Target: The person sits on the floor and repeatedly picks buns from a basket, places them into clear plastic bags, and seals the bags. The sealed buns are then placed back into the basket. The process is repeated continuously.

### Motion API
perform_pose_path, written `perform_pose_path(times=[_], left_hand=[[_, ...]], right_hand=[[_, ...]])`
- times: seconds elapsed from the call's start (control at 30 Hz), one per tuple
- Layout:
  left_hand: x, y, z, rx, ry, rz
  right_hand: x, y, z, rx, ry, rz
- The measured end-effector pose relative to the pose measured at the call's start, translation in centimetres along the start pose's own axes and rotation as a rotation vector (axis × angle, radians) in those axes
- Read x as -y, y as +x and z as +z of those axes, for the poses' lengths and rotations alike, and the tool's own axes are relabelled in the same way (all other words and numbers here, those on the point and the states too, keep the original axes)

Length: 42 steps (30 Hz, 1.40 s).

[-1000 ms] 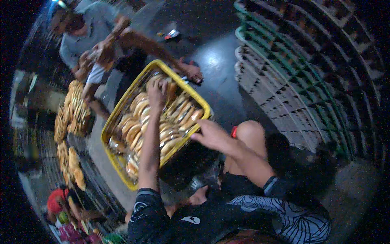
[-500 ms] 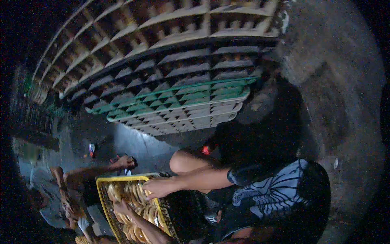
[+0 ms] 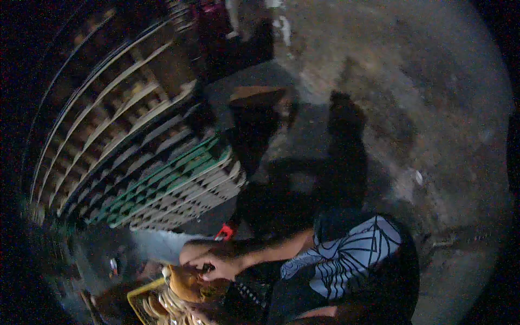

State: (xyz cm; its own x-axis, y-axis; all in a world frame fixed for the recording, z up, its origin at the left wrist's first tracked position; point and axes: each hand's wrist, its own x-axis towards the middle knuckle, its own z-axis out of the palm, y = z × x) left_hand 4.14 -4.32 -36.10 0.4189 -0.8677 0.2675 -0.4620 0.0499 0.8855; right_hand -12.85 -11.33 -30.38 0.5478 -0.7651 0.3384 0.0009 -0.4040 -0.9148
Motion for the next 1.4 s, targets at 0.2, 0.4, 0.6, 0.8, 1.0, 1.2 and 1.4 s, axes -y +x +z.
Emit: perform_pose_path(times=[0.2,0.4,0.6,0.8,1.0,1.2,1.4], left_hand=[[-1.9,-4.3,1.3,0.132,-0.063,-0.153],[-4.0,-5.0,4.2,0.247,-0.185,-0.162],[-5.4,-3.3,3.1,0.256,-0.287,-0.181],[-5.6,-2.5,2.2,0.266,-0.388,-0.211],[-6.3,-2.9,2.2,0.288,-0.459,-0.269],[-3.9,-2.5,1.2,0.237,-0.661,-0.412],[-8.5,-1.5,-2.5,0.173,-0.341,-0.268]], right_hand=[[-0.8,-5.6,-0.1,-0.520,0.061,0.021],[-1.5,-7.7,-4.9,-0.424,0.166,0.187],[-2.3,-5.8,-3.5,-0.041,0.632,0.142],[-5.2,-6.0,-0.3,0.004,0.959,0.390],[-4.8,-5.0,1.5,-0.351,0.164,-0.032],[1.0,-1.7,-1.1,0.045,0.436,-0.016],[0.4,0.5,2.5,0.127,0.321,0.111]])
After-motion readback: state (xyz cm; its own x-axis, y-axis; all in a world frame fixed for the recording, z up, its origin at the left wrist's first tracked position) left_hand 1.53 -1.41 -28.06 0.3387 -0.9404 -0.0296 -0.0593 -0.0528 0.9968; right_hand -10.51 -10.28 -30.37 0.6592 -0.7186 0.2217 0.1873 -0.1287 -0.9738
